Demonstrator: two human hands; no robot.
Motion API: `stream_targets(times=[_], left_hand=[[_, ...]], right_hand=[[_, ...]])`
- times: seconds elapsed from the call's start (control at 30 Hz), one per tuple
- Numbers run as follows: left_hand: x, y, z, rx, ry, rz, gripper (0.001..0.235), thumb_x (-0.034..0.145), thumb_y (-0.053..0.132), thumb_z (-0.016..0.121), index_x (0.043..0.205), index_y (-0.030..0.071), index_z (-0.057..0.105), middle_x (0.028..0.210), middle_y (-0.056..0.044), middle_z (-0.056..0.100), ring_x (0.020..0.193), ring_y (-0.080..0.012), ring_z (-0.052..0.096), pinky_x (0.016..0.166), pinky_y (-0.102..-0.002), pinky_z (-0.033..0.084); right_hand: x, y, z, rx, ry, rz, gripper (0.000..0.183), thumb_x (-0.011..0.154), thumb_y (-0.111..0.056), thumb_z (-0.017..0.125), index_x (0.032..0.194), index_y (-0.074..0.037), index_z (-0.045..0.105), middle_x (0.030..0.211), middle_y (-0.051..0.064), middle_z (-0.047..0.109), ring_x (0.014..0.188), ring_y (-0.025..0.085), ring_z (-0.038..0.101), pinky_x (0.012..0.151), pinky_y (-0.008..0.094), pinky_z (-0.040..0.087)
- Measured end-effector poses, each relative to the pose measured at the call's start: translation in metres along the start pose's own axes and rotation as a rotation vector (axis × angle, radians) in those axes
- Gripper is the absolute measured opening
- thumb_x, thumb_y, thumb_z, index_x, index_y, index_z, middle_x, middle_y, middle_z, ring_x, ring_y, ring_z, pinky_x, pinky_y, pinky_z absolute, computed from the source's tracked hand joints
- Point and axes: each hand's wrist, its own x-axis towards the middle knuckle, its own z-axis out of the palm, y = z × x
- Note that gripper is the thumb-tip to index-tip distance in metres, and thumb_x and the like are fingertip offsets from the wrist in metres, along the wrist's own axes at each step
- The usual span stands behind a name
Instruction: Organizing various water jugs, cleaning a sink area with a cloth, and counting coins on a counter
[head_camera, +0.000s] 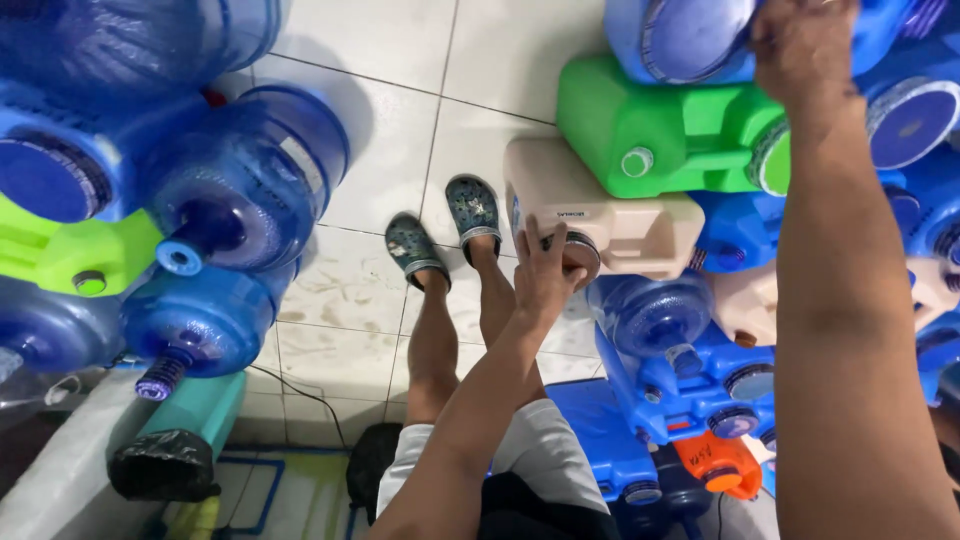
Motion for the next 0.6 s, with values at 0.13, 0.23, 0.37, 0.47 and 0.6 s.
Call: stream_targets(times=[0.13,0.23,0.37,0.47,0.6], left_hand=[[-0.004,-0.006,-0.014,-0.014,-0.123,-0.076,0.088,0.078,0.034,0.088,0.152,0.022,0.042,0.169,-0.021,0.014,0.151,-0.0491,0.022,0.079,-0.062,0.06],[-0.009,-0.018,-0.009,0.015,-0.133,-0.084,0.09,0.079,0.035,0.088,0.153,0.023,0.038,0.17,-0.023,0.011,0.15,-0.0528,0.021,0.079,-0.061,0.06],[-0.025,-0.03,0.007,0.012,-0.066,-0.053,0.092,0.076,0.038,0.088,0.153,0.021,0.041,0.168,-0.026,0.014,0.149,-0.0543,0.023,0.081,-0.061,0.06],[-0.024,-0.037,0.025,0.01,0.013,-0.033,0.099,0.075,0.028,0.085,0.154,0.005,0.031,0.167,-0.024,0.015,0.149,-0.0533,0.025,0.077,-0.058,0.062],[-0.038,-0.079,0.102,0.041,0.006,-0.119,0.097,0.086,0.026,0.07,0.161,-0.003,0.015,0.169,-0.018,0.008,0.152,-0.0442,0.02,0.073,-0.045,0.062]], right_hand=[[0.056,-0.088,-0.097,0.419,0.048,-0.104,0.031,0.097,-0.029,0.083,0.124,-0.023,0.066,0.112,0.006,0.071,0.105,0.031,0.068,0.089,0.046,0.044],[0.096,-0.152,-0.156,0.697,0.027,-0.209,0.048,0.093,-0.017,0.078,0.138,-0.009,0.064,0.126,0.021,0.072,0.116,0.045,0.064,0.09,0.057,0.042],[0.141,-0.268,-0.197,0.758,0.101,-0.335,0.033,0.101,-0.025,0.071,0.132,-0.017,0.069,0.118,0.016,0.068,0.105,0.04,0.063,0.089,0.051,0.043],[0.184,-0.354,-0.228,0.732,0.236,-0.289,0.045,0.08,-0.013,0.077,0.124,-0.02,0.072,0.11,0.014,0.064,0.099,0.038,0.061,0.086,0.051,0.046],[0.23,-0.423,-0.262,0.718,0.501,-0.094,0.043,0.066,0.003,0.065,0.102,-0.018,0.07,0.095,0.017,0.062,0.088,0.039,0.062,0.073,0.05,0.048]])
